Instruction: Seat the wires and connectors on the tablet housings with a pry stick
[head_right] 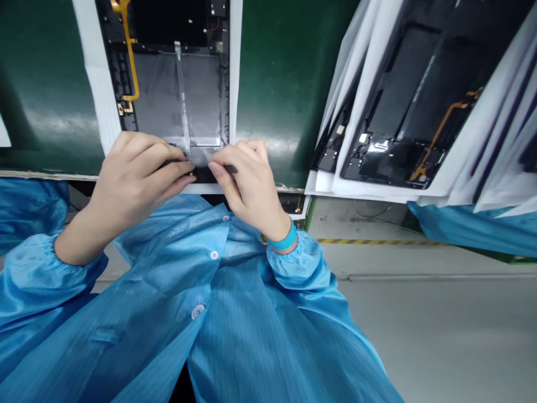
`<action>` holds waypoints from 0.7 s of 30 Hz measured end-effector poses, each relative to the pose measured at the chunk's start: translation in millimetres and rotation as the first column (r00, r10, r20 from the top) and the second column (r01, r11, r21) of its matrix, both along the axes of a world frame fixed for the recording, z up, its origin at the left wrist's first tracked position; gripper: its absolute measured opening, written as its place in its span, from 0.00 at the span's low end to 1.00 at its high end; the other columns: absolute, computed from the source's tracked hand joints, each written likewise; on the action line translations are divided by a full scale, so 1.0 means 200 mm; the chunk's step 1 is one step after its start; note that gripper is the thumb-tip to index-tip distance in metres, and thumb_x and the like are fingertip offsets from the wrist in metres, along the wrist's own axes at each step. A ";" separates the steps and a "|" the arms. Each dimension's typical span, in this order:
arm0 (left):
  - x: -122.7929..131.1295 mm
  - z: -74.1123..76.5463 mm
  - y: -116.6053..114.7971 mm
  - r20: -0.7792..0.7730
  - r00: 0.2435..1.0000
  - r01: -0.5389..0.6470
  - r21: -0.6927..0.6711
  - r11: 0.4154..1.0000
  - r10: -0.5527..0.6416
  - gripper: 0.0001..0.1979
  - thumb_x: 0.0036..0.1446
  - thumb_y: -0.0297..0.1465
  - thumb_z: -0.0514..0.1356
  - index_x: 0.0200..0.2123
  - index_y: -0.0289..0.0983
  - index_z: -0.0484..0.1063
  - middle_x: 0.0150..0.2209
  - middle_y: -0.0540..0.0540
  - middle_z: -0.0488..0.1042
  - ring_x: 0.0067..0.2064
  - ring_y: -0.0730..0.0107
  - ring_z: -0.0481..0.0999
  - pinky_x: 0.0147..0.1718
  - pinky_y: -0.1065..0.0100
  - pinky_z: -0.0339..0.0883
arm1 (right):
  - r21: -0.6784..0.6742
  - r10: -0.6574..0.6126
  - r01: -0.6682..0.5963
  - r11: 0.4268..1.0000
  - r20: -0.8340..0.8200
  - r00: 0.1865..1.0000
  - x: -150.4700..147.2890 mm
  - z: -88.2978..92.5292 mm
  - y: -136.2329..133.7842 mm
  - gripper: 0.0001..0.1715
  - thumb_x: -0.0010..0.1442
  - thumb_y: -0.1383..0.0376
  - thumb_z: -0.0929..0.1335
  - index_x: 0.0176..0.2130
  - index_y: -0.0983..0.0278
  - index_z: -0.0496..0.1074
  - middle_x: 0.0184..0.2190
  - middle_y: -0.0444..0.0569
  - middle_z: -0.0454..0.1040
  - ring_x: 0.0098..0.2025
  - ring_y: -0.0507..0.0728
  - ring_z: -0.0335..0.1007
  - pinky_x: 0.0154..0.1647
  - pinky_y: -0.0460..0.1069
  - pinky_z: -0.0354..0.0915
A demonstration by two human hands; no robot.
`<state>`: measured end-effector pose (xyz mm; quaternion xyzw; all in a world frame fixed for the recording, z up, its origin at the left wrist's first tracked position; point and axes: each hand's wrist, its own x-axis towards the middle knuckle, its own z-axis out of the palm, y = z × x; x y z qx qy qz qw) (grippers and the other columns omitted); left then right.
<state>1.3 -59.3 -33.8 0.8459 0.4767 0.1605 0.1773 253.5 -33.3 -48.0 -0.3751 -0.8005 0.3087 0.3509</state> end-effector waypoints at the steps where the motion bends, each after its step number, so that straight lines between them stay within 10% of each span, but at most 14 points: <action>1: 0.01 0.01 0.01 0.004 1.000 0.001 -0.027 1.000 -0.001 0.16 0.81 0.44 0.57 0.47 0.42 0.81 0.49 0.41 0.84 0.55 0.45 0.84 0.55 0.40 0.76 | 0.013 0.000 0.000 1.000 -0.011 1.000 0.00 -0.01 0.00 0.12 0.84 0.60 0.63 0.45 0.55 0.73 0.36 0.42 0.80 0.39 0.57 0.76 0.51 0.59 0.68; 13: 0.07 0.00 0.05 0.046 0.997 0.062 -0.015 0.998 -0.061 0.19 0.81 0.36 0.51 0.39 0.39 0.77 0.37 0.43 0.75 0.49 0.51 0.82 0.53 0.41 0.78 | -0.156 -0.222 0.198 0.968 -0.161 0.962 -0.01 -0.04 -0.04 0.18 0.85 0.52 0.63 0.44 0.54 0.75 0.37 0.43 0.80 0.40 0.58 0.81 0.54 0.61 0.76; 21: 0.08 0.02 0.05 0.027 0.999 0.045 -0.065 0.997 -0.043 0.20 0.82 0.40 0.54 0.37 0.38 0.75 0.38 0.44 0.77 0.49 0.52 0.82 0.55 0.37 0.78 | -0.138 -0.171 0.174 0.975 0.032 0.985 0.00 0.01 0.00 0.25 0.86 0.48 0.59 0.43 0.55 0.76 0.39 0.45 0.80 0.45 0.60 0.80 0.64 0.67 0.73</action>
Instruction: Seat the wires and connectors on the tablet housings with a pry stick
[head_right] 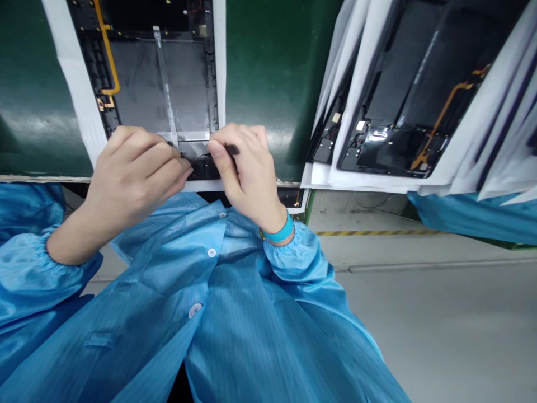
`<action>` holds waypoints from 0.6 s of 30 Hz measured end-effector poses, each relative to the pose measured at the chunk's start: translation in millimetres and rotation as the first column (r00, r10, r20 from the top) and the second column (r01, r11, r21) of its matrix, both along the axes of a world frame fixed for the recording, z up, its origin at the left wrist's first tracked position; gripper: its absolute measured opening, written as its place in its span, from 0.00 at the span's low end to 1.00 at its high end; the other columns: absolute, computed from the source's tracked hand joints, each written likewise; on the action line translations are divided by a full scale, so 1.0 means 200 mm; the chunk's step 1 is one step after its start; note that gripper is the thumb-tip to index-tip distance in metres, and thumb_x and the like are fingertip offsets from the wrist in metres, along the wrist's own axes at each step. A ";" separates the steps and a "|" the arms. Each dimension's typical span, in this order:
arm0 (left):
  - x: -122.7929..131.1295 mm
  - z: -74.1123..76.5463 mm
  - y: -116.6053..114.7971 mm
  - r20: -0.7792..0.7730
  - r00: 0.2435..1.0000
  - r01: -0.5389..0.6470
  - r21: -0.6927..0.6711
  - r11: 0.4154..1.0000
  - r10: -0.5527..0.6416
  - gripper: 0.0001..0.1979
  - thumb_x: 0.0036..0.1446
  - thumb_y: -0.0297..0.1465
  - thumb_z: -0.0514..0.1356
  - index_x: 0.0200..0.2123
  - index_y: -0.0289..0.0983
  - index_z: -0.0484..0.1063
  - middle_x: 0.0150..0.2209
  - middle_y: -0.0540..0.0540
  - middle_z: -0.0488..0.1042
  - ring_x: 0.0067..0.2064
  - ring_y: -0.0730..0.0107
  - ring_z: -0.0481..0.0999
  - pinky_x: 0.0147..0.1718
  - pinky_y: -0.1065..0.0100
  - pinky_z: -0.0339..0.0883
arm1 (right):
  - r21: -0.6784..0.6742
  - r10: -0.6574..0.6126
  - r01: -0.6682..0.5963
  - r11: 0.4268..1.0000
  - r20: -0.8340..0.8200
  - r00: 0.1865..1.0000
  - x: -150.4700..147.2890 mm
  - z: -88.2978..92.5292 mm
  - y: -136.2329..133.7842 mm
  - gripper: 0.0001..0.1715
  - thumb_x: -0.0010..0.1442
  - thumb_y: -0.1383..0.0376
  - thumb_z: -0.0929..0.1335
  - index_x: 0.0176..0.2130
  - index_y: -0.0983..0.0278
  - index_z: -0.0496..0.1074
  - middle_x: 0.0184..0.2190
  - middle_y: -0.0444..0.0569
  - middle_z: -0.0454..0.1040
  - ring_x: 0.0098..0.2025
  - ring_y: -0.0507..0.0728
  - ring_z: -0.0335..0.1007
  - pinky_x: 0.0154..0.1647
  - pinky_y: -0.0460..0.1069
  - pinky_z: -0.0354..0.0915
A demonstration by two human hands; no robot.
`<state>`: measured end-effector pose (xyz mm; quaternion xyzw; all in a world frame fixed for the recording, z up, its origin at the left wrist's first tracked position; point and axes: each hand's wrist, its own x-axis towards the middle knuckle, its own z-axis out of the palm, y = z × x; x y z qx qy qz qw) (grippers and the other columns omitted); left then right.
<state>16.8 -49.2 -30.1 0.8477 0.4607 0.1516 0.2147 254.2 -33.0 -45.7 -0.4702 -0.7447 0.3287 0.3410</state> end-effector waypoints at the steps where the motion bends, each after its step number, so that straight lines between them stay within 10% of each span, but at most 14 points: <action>1: 0.00 0.00 0.00 0.003 1.000 -0.016 -0.004 1.000 0.016 0.20 0.82 0.41 0.54 0.37 0.38 0.75 0.38 0.44 0.77 0.48 0.53 0.81 0.55 0.37 0.78 | 0.000 0.006 -0.006 1.000 0.018 1.000 0.00 0.00 0.00 0.27 0.86 0.47 0.58 0.43 0.55 0.76 0.39 0.45 0.80 0.46 0.61 0.80 0.65 0.68 0.72; 13: -0.07 -0.01 -0.03 0.025 0.996 -0.088 0.024 0.996 0.088 0.17 0.81 0.44 0.57 0.52 0.46 0.85 0.49 0.41 0.86 0.57 0.44 0.82 0.59 0.34 0.74 | 0.143 0.010 -0.019 0.989 0.065 0.998 0.00 0.00 0.02 0.25 0.87 0.52 0.57 0.41 0.56 0.71 0.36 0.45 0.75 0.42 0.59 0.72 0.57 0.61 0.70; 18: -0.14 0.00 -0.07 0.072 0.992 -0.093 -0.161 0.983 0.105 0.13 0.75 0.44 0.66 0.55 0.49 0.86 0.58 0.43 0.86 0.65 0.41 0.81 0.69 0.24 0.67 | 0.134 0.004 -0.011 0.991 0.052 0.999 0.00 0.00 0.01 0.26 0.87 0.51 0.56 0.40 0.57 0.70 0.35 0.45 0.75 0.42 0.58 0.73 0.57 0.62 0.72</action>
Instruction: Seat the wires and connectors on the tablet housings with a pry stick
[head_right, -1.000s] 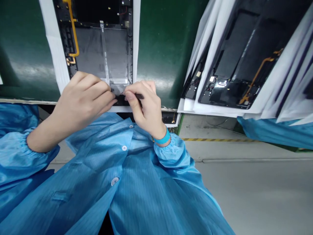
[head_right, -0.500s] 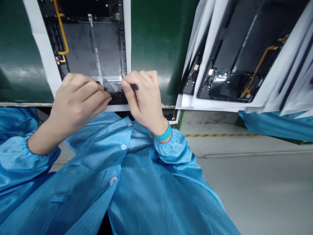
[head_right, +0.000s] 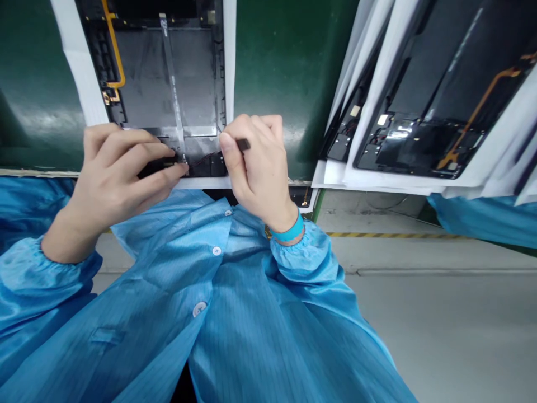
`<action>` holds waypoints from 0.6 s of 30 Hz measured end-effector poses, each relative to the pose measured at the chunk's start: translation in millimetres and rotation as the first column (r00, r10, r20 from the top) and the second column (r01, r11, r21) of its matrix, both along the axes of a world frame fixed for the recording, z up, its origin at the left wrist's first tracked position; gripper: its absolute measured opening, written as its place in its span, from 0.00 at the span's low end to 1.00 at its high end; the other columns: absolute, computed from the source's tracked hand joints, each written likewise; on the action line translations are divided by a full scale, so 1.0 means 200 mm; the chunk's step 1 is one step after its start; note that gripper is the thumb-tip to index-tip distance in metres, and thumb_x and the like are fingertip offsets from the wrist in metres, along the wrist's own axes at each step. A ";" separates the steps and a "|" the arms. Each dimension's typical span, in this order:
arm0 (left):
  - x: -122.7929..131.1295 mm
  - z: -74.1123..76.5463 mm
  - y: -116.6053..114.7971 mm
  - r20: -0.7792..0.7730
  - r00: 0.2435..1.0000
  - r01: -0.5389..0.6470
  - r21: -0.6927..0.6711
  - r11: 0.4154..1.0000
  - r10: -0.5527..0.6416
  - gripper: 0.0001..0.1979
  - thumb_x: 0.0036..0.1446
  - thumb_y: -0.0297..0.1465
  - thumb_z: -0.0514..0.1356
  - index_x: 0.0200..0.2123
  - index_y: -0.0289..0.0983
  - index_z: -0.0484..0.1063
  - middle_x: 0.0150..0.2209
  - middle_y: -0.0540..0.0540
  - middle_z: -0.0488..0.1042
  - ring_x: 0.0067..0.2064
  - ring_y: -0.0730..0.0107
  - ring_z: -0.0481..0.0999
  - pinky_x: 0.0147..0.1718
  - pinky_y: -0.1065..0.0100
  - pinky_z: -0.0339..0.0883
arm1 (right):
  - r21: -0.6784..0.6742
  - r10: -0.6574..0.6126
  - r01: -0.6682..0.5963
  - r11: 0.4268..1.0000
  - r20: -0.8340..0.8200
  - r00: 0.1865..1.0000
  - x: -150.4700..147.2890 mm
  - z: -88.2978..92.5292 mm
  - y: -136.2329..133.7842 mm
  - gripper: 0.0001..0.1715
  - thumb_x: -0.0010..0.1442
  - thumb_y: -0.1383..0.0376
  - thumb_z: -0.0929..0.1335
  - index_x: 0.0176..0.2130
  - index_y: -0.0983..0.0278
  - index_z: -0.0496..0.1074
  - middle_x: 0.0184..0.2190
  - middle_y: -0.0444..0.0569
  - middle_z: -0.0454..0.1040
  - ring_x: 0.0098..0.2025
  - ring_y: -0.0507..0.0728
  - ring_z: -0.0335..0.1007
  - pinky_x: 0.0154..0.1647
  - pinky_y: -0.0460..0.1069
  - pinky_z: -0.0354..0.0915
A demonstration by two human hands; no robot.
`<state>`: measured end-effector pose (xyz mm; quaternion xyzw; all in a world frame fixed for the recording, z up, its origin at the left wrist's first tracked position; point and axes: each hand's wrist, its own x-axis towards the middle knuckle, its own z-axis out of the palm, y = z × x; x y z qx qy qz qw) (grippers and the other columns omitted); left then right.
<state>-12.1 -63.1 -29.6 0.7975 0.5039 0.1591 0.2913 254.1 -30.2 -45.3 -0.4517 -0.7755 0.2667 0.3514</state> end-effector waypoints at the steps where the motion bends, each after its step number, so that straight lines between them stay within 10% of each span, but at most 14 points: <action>1: 0.00 0.01 0.00 0.016 1.000 -0.003 -0.052 0.999 0.004 0.13 0.75 0.44 0.67 0.55 0.49 0.86 0.57 0.43 0.86 0.66 0.41 0.80 0.71 0.22 0.64 | 0.010 -0.001 0.001 1.000 0.000 1.000 0.00 0.00 0.00 0.26 0.87 0.52 0.56 0.40 0.57 0.70 0.35 0.45 0.75 0.41 0.58 0.73 0.56 0.61 0.73; 11: 0.01 0.03 0.05 -0.066 0.996 0.056 -0.134 0.989 -0.066 0.13 0.76 0.44 0.64 0.56 0.52 0.85 0.62 0.44 0.84 0.75 0.34 0.74 0.73 0.12 0.54 | -0.027 0.051 -0.054 0.998 -0.104 0.993 -0.03 0.00 -0.02 0.22 0.86 0.53 0.59 0.42 0.56 0.72 0.37 0.44 0.78 0.42 0.57 0.76 0.56 0.61 0.74; 18: -0.08 -0.05 0.02 -0.133 0.969 0.226 0.149 0.963 -0.207 0.18 0.80 0.43 0.61 0.66 0.52 0.80 0.71 0.43 0.75 0.74 0.34 0.72 0.70 0.19 0.62 | -0.145 0.146 -0.166 0.975 -0.141 0.979 -0.06 -0.04 -0.02 0.28 0.84 0.42 0.58 0.43 0.54 0.75 0.35 0.45 0.77 0.44 0.62 0.79 0.62 0.69 0.76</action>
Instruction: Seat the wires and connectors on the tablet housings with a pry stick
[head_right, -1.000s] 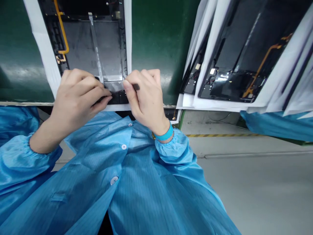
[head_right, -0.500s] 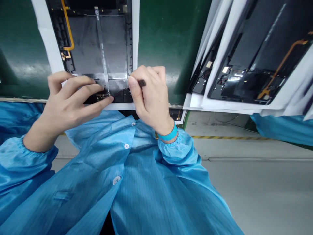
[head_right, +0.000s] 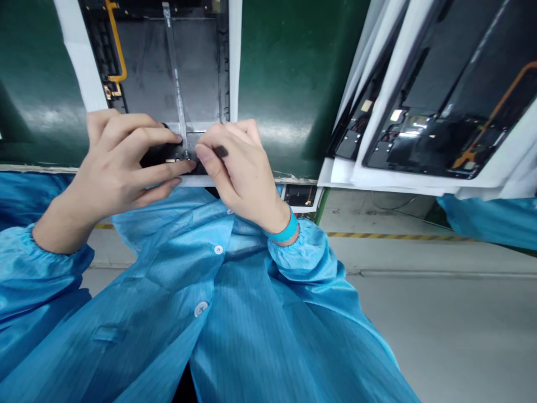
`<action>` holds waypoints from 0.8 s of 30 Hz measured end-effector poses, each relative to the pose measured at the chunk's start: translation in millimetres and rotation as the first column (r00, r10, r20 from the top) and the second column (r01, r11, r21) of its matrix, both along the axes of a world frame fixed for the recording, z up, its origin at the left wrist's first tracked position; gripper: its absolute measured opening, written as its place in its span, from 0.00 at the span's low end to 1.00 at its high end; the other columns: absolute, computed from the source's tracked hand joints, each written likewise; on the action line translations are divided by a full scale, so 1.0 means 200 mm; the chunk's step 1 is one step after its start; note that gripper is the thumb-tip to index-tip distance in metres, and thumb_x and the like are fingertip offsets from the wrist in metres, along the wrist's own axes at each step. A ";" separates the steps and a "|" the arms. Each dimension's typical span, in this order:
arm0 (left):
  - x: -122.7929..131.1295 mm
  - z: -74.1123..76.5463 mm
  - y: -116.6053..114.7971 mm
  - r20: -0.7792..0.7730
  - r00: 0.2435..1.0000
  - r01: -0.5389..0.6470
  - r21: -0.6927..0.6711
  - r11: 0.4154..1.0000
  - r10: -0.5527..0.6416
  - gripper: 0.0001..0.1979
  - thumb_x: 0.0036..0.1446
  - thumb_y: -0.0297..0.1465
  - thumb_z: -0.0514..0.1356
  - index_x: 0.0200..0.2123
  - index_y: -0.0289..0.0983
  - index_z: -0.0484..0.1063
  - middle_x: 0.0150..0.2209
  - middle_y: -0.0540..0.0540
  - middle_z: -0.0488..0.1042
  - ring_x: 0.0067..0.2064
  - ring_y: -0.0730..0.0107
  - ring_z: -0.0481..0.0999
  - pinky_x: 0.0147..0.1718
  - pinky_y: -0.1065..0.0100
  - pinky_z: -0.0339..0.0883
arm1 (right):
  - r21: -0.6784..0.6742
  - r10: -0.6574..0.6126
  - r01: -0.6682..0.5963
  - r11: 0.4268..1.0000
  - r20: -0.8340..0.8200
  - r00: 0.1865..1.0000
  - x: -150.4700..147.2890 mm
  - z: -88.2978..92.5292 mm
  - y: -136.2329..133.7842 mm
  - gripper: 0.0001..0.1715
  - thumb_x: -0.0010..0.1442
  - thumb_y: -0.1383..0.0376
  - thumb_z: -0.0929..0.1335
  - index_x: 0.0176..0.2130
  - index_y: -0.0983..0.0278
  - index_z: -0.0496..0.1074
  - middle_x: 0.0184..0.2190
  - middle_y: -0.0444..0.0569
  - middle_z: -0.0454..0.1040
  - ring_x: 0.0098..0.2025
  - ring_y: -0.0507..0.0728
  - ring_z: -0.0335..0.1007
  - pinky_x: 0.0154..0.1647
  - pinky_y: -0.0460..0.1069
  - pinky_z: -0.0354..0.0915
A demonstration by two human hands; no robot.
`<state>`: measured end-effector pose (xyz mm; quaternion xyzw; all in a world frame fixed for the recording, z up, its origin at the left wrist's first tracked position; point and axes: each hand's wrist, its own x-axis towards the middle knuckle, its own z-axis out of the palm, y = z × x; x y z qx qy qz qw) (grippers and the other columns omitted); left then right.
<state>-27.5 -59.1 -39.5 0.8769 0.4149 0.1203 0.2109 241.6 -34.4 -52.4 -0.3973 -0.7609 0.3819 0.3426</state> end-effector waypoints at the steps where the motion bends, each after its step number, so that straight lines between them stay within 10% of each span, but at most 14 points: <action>1: -0.01 -0.01 -0.01 0.001 1.000 0.008 0.021 1.000 -0.008 0.18 0.81 0.43 0.60 0.67 0.52 0.79 0.72 0.44 0.74 0.75 0.35 0.71 0.71 0.22 0.62 | 0.012 0.003 -0.002 1.000 -0.025 1.000 0.00 -0.01 0.00 0.28 0.83 0.41 0.59 0.44 0.54 0.75 0.35 0.46 0.77 0.44 0.62 0.79 0.62 0.69 0.76; 24: 0.05 0.15 0.09 -0.075 0.995 0.050 -0.131 0.990 -0.060 0.19 0.83 0.40 0.52 0.59 0.40 0.80 0.65 0.43 0.79 0.75 0.30 0.74 0.70 0.11 0.60 | 0.087 -0.040 0.038 0.995 0.022 0.999 -0.01 -0.03 0.00 0.23 0.85 0.47 0.58 0.43 0.53 0.70 0.38 0.47 0.81 0.42 0.61 0.78 0.55 0.64 0.76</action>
